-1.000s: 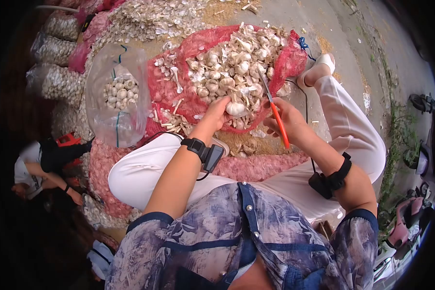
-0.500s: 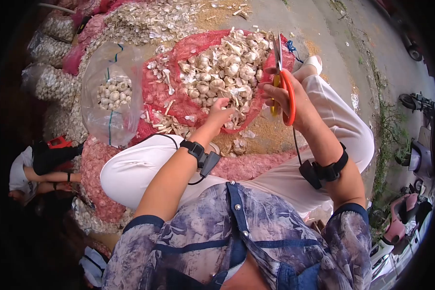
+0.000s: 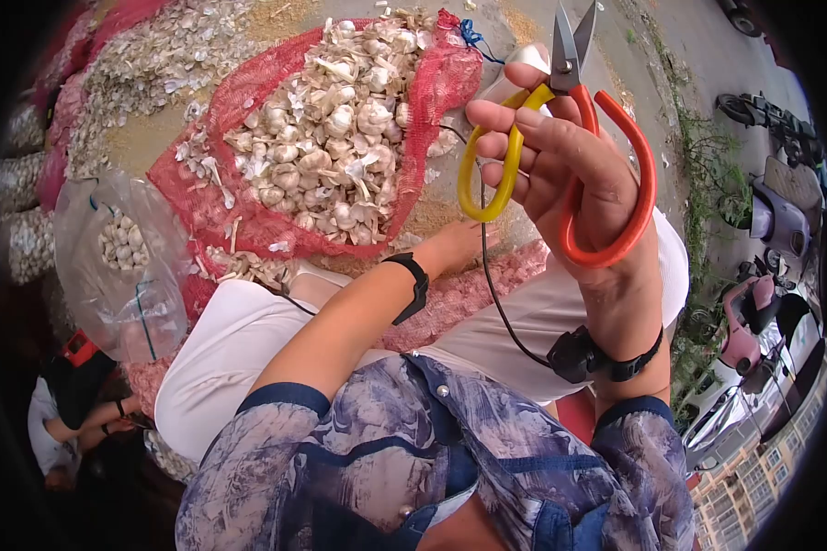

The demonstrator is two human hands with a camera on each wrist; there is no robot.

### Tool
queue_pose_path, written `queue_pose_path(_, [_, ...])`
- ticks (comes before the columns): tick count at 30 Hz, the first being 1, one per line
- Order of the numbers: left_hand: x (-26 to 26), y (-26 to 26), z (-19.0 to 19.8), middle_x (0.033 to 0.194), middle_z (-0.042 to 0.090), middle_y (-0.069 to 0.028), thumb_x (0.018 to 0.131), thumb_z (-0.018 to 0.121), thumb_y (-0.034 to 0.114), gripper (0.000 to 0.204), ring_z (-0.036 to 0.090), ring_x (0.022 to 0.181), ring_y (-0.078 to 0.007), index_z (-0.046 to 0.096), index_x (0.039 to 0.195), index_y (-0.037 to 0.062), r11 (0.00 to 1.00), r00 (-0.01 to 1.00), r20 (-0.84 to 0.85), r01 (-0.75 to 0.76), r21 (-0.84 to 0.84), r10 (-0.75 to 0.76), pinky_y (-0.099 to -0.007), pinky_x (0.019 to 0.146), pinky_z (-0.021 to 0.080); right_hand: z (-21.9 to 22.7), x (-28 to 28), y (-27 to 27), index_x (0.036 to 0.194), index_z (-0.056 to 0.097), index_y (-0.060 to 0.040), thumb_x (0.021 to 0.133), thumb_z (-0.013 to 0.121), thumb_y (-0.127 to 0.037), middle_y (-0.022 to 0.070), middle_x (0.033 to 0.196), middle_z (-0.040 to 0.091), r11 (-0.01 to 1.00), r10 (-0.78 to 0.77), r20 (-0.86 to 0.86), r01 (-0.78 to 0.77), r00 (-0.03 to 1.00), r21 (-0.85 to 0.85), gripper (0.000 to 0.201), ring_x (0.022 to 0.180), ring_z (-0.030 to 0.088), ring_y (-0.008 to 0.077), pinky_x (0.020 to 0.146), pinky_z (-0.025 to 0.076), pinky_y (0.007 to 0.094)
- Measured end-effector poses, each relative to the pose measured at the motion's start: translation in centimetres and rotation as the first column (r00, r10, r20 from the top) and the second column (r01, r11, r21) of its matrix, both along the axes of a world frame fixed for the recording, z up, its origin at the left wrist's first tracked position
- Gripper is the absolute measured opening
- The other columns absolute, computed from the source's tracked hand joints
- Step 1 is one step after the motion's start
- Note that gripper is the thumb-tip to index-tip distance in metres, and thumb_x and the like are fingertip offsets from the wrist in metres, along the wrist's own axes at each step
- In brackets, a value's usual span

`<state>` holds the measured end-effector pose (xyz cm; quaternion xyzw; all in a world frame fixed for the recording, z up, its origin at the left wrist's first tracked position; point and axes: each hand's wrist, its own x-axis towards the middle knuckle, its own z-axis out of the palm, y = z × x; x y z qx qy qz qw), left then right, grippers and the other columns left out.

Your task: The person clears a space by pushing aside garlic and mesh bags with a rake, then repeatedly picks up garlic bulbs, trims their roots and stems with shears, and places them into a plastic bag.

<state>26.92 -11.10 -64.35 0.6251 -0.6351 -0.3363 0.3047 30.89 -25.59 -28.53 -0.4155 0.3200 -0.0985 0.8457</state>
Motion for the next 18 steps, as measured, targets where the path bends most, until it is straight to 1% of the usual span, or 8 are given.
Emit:
queue_pose_path(1, [-1.0,-0.2,-1.1,0.123,0.055,-0.009,0.075,0.059,-0.001,0.048,0.052,0.114,-0.0295,0.056,0.121,0.0133,0.997,0.999,-0.047,-0.029,-0.074,0.025,-0.0404,0.094,0.046,0.0,0.2,0.0,0.132,0.043,-0.0035,0.091,0.054,-0.011,0.0175,0.114,0.062,0.999,0.014,-0.031,-0.013,0.999,0.03,0.043,0.092,0.065,0.0179,0.081,0.054,0.03])
queue_pose_path(9, [1.7,3.8,-3.2,0.117,0.056,-0.0131,0.071,0.067,0.007,0.049,0.053,0.114,-0.029,0.056,0.119,0.0131,0.978,0.962,-0.243,-0.074,0.196,0.122,-0.042,0.09,0.049,-2.2,0.8,-0.6,0.13,0.045,-0.0055,0.091,0.055,-0.011,0.0135,0.112,0.063,0.998,0.069,-0.185,-0.067,0.98,0.018,0.04,0.09,0.064,0.0156,0.079,0.053,0.0286])
queue_pose_path(11, [6.1,2.9,4.9,0.107,0.059,-0.0165,0.069,0.071,0.014,0.046,0.057,0.105,-0.0343,0.056,0.112,0.0093,0.81,0.959,-0.204,-0.04,0.585,0.195,-0.0431,0.087,0.049,-2.5,0.7,-0.1,0.131,0.044,-0.0058,0.091,0.058,-0.011,0.0125,0.109,0.063,0.998,0.057,-0.173,-0.056,0.983,0.011,0.042,0.089,0.063,0.015,0.077,0.052,0.0279])
queue_pose_path(12, [6.9,3.6,4.2,0.096,0.059,-0.0148,0.066,0.074,0.017,0.051,0.06,0.093,-0.0326,0.052,0.11,0.0075,0.793,0.872,-0.323,-0.115,0.598,0.369,-0.0399,0.08,0.051,-2.8,0.7,0.3,0.129,0.043,-0.0053,0.089,0.061,-0.013,0.0126,0.106,0.063,0.998,0.062,-0.193,-0.058,0.979,0.023,0.045,0.088,0.062,0.016,0.075,0.051,0.0287])
queue_pose_path(13, [8.2,3.7,5.7,0.096,0.059,-0.0148,0.066,0.074,0.017,0.051,0.06,0.093,-0.0326,0.052,0.11,0.0075,0.796,0.88,-0.298,-0.135,0.591,0.37,-0.0399,0.08,0.051,-2.9,0.6,0.7,0.127,0.043,-0.0048,0.086,0.065,-0.014,0.0127,0.103,0.063,0.998,0.067,-0.211,-0.061,0.975,0.035,0.047,0.086,0.061,0.017,0.073,0.05,0.0295])
queue_pose_path(15, [10.4,4.2,8.6,0.095,0.059,-0.0113,0.065,0.076,0.015,0.058,0.06,0.09,-0.0242,0.048,0.114,0.0059,0.641,0.491,-0.468,-0.275,0.717,0.734,-0.0334,0.077,0.051,-3.4,0.5,1.6,0.127,0.043,-0.0056,0.087,0.064,-0.013,0.0116,0.101,0.063,0.994,0.104,-0.186,-0.1,0.977,0.035,0.045,0.086,0.06,0.016,0.072,0.05,0.0288])
queue_pose_path(16, [11.6,4.7,9.6,0.096,0.058,-0.0078,0.066,0.077,0.012,0.06,0.059,0.089,-0.0156,0.045,0.117,0.0054,0.686,0.497,-0.484,-0.403,0.606,0.72,-0.0297,0.074,0.051,-3.8,0.5,2.1,0.127,0.043,-0.0064,0.087,0.064,-0.013,0.0109,0.102,0.063,0.983,0.181,-0.207,-0.181,0.961,0.018,0.045,0.085,0.061,0.0155,0.072,0.05,0.0263])
queue_pose_path(18, [14.2,5.3,14.1,0.097,0.059,-0.0073,0.068,0.077,0.011,0.059,0.059,0.089,-0.0146,0.045,0.118,0.0051,0.68,0.434,-0.527,-0.39,0.621,0.731,-0.0295,0.074,0.05,-5.0,0.2,3.1,0.126,0.043,-0.0063,0.086,0.067,-0.014,0.0083,0.1,0.062,0.95,0.31,-0.201,-0.31,0.929,0.031,0.048,0.083,0.061,0.0149,0.071,0.048,0.0245])
